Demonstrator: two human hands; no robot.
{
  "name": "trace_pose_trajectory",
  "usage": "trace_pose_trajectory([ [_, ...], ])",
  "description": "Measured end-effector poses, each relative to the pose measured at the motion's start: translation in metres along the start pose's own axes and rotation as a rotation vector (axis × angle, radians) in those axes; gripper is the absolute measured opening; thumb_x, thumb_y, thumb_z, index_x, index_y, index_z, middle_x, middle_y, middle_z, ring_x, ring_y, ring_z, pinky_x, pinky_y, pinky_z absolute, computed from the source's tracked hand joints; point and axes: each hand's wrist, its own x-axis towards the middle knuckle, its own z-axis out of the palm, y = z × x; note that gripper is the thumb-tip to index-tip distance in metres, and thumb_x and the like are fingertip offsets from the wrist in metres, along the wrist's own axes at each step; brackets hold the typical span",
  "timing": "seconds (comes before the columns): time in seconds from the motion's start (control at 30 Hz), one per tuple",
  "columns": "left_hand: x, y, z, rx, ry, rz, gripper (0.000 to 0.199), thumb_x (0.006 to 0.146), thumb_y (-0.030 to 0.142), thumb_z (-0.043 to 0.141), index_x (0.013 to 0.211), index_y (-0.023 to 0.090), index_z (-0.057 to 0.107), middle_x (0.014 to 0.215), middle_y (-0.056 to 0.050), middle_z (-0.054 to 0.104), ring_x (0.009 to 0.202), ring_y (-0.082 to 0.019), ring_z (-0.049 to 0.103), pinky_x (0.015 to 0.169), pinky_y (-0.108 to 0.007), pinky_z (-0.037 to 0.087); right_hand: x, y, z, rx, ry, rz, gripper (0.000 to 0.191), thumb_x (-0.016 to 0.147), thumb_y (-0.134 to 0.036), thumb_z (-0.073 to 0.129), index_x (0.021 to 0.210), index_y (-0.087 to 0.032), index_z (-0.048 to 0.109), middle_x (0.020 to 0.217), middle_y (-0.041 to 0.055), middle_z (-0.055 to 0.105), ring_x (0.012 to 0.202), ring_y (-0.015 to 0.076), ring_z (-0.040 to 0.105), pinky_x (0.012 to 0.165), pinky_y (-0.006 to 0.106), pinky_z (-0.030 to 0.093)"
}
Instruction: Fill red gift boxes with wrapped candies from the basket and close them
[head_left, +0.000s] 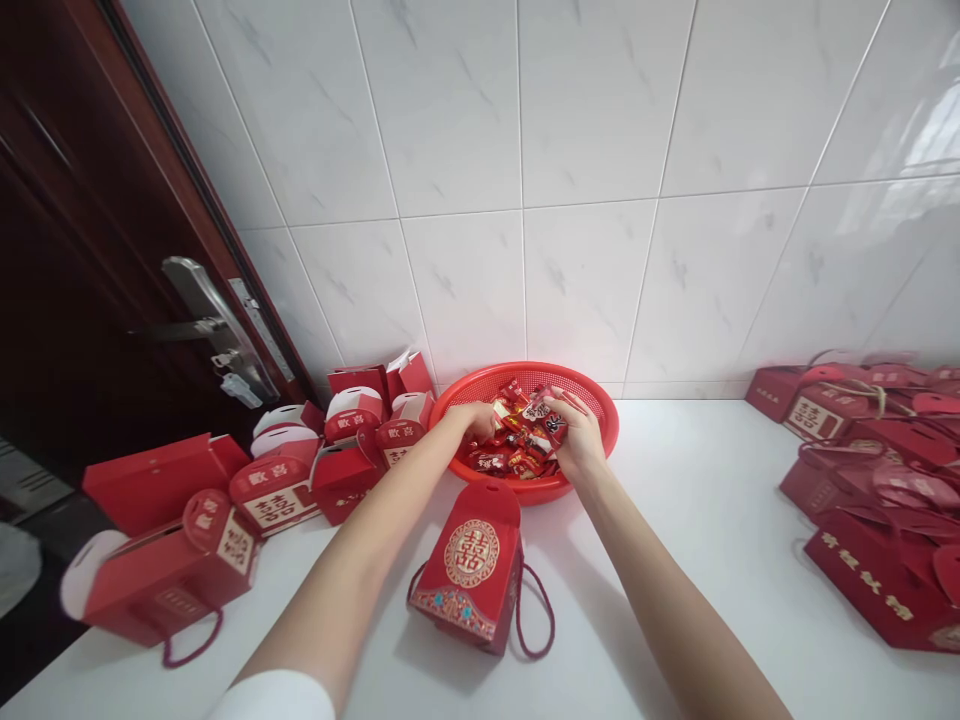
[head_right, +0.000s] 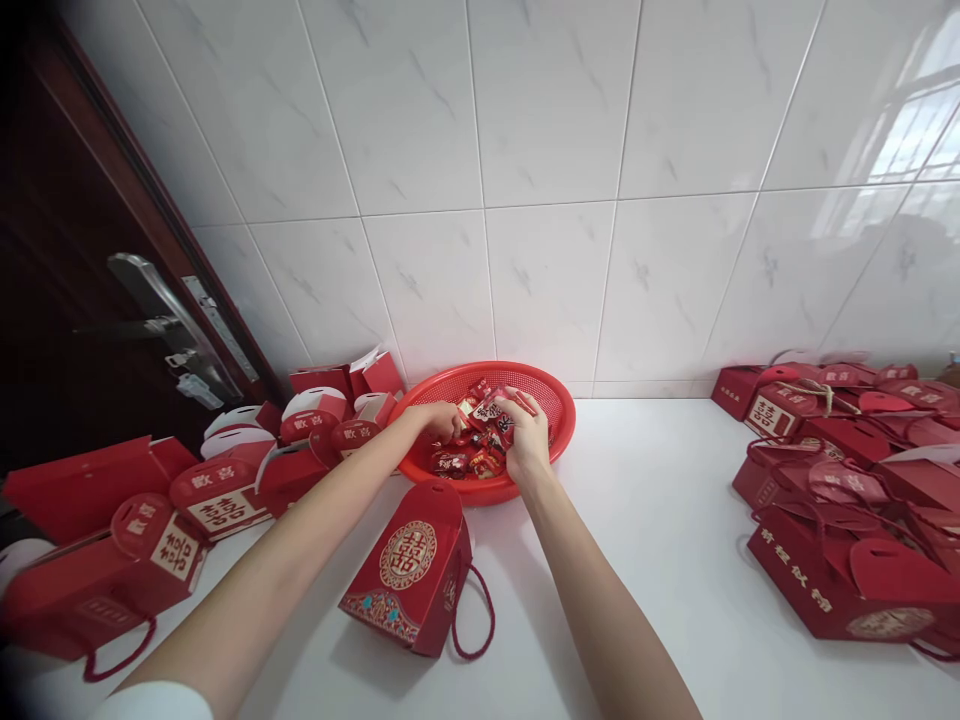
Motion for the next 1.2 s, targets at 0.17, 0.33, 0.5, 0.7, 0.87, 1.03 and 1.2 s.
trace_pose_trajectory([
  [0.17, -0.003, 0.001, -0.001, 0.008, -0.171, -0.061, 0.035, 0.097, 0.036, 0.062, 0.126, 0.016, 0.061, 0.128, -0.010, 0.062, 0.108, -0.025, 0.064, 0.090, -0.045, 0.057, 0.003, 0.001, 0.001, 0.029, -0.001, 0.019, 0.027, 0.054, -0.014, 0.075, 0.080, -0.019, 0.072, 0.074, -0.0003, 0.075, 0.075, 0.0184, 0.069, 0.067, 0.028, 0.057],
  [0.33, -0.001, 0.002, 0.000, -0.097, -0.202, -0.056, 0.035, 0.097, 0.035, 0.062, 0.127, 0.016, 0.060, 0.128, -0.010, 0.062, 0.108, -0.025, 0.064, 0.091, -0.045, 0.057, 0.005, 0.000, 0.000, 0.054, -0.015, 0.060, 0.020, 0.056, -0.015, 0.072, 0.076, -0.018, 0.070, 0.074, -0.0006, 0.074, 0.071, 0.0172, 0.069, 0.067, 0.027, 0.058],
  [0.5, -0.004, 0.004, -0.002, -0.286, -0.162, 0.033, 0.032, 0.097, 0.034, 0.062, 0.123, 0.015, 0.062, 0.121, -0.010, 0.065, 0.101, -0.022, 0.066, 0.085, -0.042, 0.059, 0.003, -0.001, -0.002, 0.053, -0.030, 0.069, 0.024, 0.057, -0.012, 0.075, 0.079, -0.019, 0.068, 0.071, -0.0015, 0.073, 0.068, 0.0174, 0.069, 0.069, 0.030, 0.060],
  [0.7, -0.018, 0.005, -0.007, -0.600, 0.042, 0.256, 0.034, 0.066, 0.031, 0.084, 0.062, 0.017, 0.054, 0.062, 0.004, 0.062, 0.068, -0.014, 0.064, 0.065, -0.024, 0.052, -0.001, -0.004, 0.000, 0.020, 0.002, 0.074, 0.023, 0.055, -0.010, 0.078, 0.073, -0.018, 0.067, 0.066, 0.0014, 0.073, 0.063, 0.0206, 0.068, 0.058, 0.033, 0.059],
  [0.87, -0.028, 0.017, -0.011, -0.796, 0.096, 0.388, 0.040, 0.056, 0.032, 0.084, 0.059, 0.018, 0.047, 0.061, 0.005, 0.060, 0.068, -0.014, 0.065, 0.071, -0.028, 0.051, 0.000, -0.003, 0.000, -0.007, 0.040, 0.074, 0.023, 0.055, -0.009, 0.079, 0.072, -0.018, 0.067, 0.067, 0.0023, 0.073, 0.065, 0.0225, 0.069, 0.057, 0.035, 0.059],
  [1.03, -0.037, 0.035, -0.016, -0.874, 0.058, 0.524, 0.029, 0.055, 0.027, 0.082, 0.067, 0.017, 0.056, 0.070, 0.003, 0.064, 0.072, -0.014, 0.064, 0.078, -0.030, 0.051, 0.003, -0.002, -0.002, -0.024, 0.069, 0.081, 0.030, 0.053, -0.008, 0.079, 0.079, -0.019, 0.068, 0.068, 0.0012, 0.074, 0.062, 0.0208, 0.068, 0.053, 0.033, 0.058],
  [1.2, -0.039, 0.045, -0.020, -0.845, 0.006, 0.577, 0.025, 0.055, 0.024, 0.081, 0.068, 0.015, 0.062, 0.070, 0.002, 0.065, 0.069, -0.013, 0.061, 0.075, -0.030, 0.050, 0.004, -0.002, -0.002, -0.018, 0.050, 0.070, 0.032, 0.053, -0.014, 0.082, 0.082, -0.019, 0.069, 0.070, 0.0020, 0.075, 0.063, 0.0211, 0.069, 0.059, 0.035, 0.061],
])
